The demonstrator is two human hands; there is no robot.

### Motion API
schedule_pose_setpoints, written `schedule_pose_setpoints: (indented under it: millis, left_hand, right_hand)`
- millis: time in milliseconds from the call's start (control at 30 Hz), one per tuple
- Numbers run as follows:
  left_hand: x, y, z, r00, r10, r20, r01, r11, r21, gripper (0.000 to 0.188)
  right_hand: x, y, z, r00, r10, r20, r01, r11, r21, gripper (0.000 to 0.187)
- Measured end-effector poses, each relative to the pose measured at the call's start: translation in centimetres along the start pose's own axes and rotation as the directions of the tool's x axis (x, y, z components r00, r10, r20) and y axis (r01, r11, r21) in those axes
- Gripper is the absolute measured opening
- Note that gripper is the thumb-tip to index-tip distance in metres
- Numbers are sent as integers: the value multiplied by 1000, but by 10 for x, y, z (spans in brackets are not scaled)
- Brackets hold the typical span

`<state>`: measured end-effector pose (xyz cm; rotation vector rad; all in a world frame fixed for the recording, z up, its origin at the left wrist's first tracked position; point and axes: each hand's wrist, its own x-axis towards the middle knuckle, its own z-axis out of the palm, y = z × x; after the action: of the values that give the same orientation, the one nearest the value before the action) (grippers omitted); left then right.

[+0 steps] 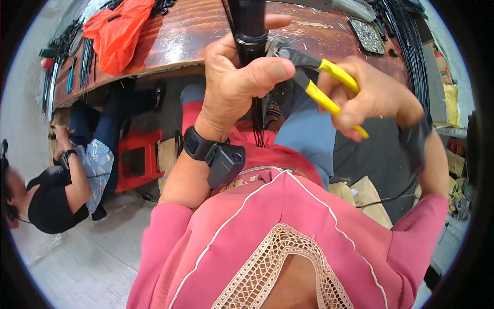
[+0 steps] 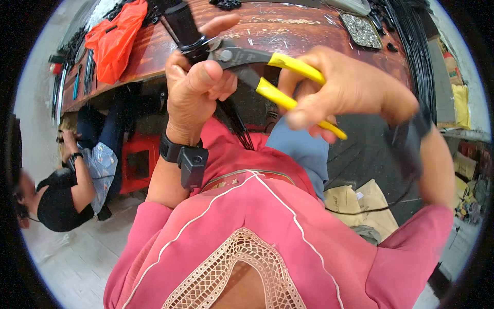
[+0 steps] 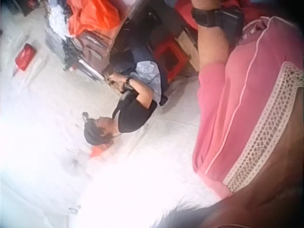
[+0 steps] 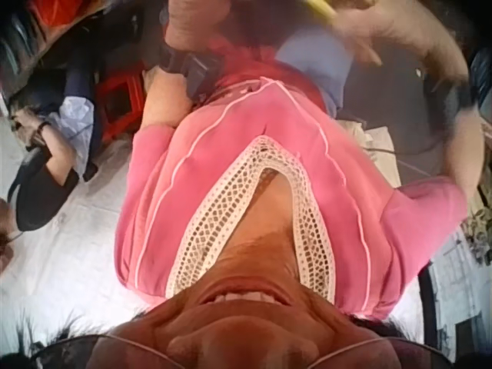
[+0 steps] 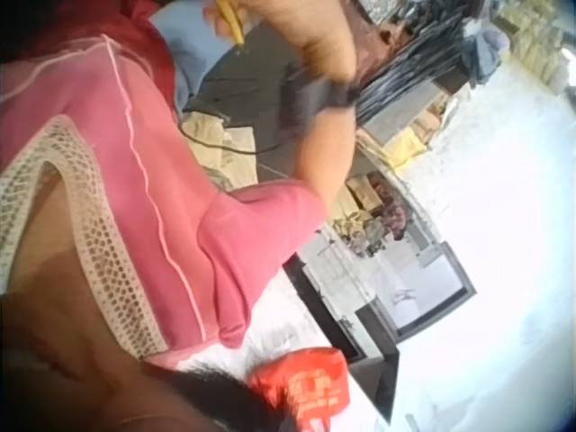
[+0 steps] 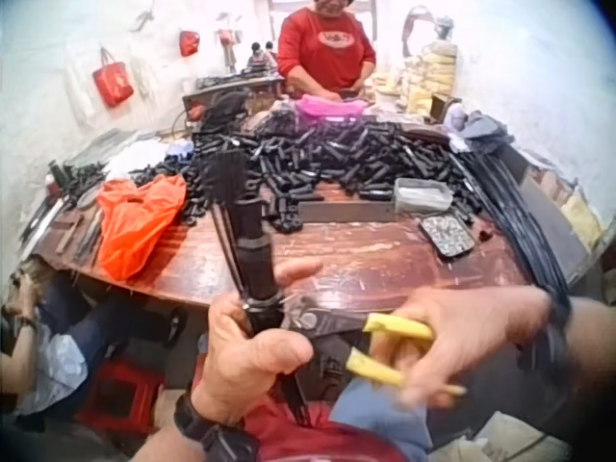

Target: Manually assemble and secure the black composite ribs into an umbrella frame hub using tools.

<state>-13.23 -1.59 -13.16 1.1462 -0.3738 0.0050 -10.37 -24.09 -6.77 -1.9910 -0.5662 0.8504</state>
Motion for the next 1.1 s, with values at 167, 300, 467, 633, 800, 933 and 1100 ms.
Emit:
schedule_pose_setpoints:
  millis: [167, 300, 467, 633, 800, 933, 1100]
  left_hand:
    - [-3, 3, 2, 991, -105, -80, 102, 994, -47, 33]
    - [0, 0, 4, 994, -22, -108, 17, 999, -50, 40]
    - [6, 4, 2, 969, -178, -169, 150, 974, -168, 99]
    - [9, 8, 4, 955, -200, -220, 182, 978, -101, 93]
    - [11, 7, 5, 957, -223, -185, 211, 974, -80, 96]
    - [9, 8, 11, 953, -197, -229, 202, 979, 0, 96]
    - [9, 4, 14, 929, -182, -323, 191, 982, -7, 95]
  right_hand:
    - [4, -5, -2, 958, 162, 238, -139, 984, -114, 48]
    - [-2, 6, 45, 659, -636, -402, -103, 453, -885, 44]
    - [24, 30, 64, 566, -630, -532, -45, 620, -783, 27]
    - [24, 27, 55, 665, -535, -522, 20, 711, -703, 26]
    - [8, 6, 29, 808, -415, -418, -75, 631, -772, 23]
    - [3, -5, 11, 804, -489, -339, -139, 400, -906, 33]
    - [1, -38, -2, 846, -507, -164, -71, 197, -978, 30]
